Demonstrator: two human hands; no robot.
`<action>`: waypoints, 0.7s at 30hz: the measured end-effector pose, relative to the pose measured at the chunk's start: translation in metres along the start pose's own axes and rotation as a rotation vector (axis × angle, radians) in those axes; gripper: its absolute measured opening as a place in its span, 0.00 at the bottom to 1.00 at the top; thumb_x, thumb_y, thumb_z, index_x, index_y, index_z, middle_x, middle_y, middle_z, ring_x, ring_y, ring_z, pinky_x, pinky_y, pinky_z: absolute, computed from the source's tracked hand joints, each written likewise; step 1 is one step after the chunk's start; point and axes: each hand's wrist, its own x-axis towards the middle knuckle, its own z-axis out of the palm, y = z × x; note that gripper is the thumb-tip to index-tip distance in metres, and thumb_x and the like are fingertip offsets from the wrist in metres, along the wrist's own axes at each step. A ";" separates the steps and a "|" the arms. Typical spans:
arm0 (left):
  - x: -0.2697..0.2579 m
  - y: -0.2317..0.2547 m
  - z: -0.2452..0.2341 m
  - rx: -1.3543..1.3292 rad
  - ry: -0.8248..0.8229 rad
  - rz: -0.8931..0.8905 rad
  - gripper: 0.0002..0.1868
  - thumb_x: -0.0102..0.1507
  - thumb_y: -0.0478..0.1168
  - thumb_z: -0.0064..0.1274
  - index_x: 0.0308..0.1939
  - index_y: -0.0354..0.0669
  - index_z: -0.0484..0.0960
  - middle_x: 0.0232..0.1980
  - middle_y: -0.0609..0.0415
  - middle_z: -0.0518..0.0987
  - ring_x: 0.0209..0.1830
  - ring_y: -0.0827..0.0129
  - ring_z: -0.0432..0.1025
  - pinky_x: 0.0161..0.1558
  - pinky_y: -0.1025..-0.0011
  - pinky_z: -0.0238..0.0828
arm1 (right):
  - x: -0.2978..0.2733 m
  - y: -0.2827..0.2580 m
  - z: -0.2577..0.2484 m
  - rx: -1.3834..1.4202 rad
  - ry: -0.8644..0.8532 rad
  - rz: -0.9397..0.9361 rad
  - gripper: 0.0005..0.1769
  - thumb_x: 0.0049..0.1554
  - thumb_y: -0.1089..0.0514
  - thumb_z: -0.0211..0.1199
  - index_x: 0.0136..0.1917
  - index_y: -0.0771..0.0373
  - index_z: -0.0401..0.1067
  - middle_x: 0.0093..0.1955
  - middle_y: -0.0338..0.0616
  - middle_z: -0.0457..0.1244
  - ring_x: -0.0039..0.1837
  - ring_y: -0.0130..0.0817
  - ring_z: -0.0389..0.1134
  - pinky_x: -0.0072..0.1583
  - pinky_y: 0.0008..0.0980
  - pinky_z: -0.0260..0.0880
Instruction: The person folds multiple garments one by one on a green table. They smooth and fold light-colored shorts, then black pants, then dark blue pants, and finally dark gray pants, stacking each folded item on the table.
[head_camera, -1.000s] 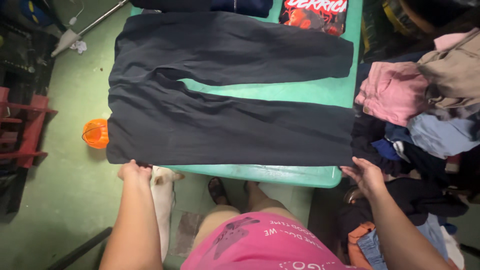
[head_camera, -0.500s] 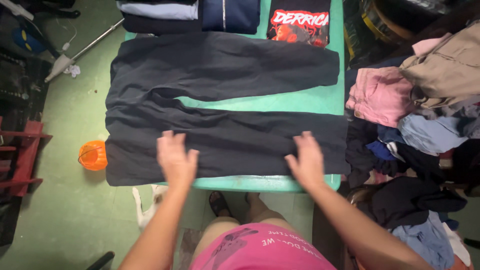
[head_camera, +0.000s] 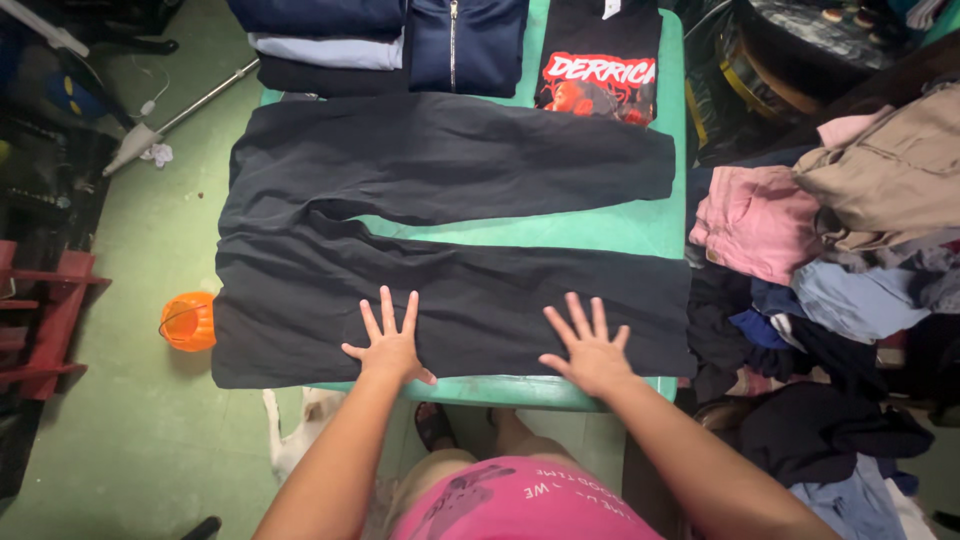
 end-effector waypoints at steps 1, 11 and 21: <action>0.004 -0.003 0.002 -0.023 -0.009 0.001 0.83 0.42 0.59 0.80 0.80 0.76 0.23 0.83 0.55 0.11 0.84 0.43 0.13 0.66 0.20 0.41 | 0.002 0.012 0.005 -0.007 0.019 0.027 0.51 0.57 0.23 0.52 0.83 0.30 0.31 0.88 0.37 0.20 0.86 0.56 0.19 0.72 0.80 0.38; 0.023 -0.027 -0.016 -0.314 0.160 -0.296 0.79 0.43 0.60 0.77 0.82 0.79 0.29 0.85 0.54 0.19 0.85 0.40 0.23 0.68 0.26 0.52 | 0.020 0.131 0.002 0.177 0.015 0.394 0.72 0.46 0.19 0.63 0.85 0.44 0.25 0.88 0.36 0.19 0.85 0.53 0.23 0.73 0.78 0.39; 0.044 -0.039 -0.025 -0.168 0.903 0.009 0.16 0.64 0.46 0.62 0.52 0.45 0.83 0.67 0.50 0.73 0.72 0.50 0.63 0.67 0.53 0.67 | 0.045 0.078 -0.043 0.396 0.485 -0.006 0.30 0.56 0.56 0.64 0.72 0.55 0.62 0.80 0.48 0.51 0.71 0.55 0.60 0.68 0.50 0.64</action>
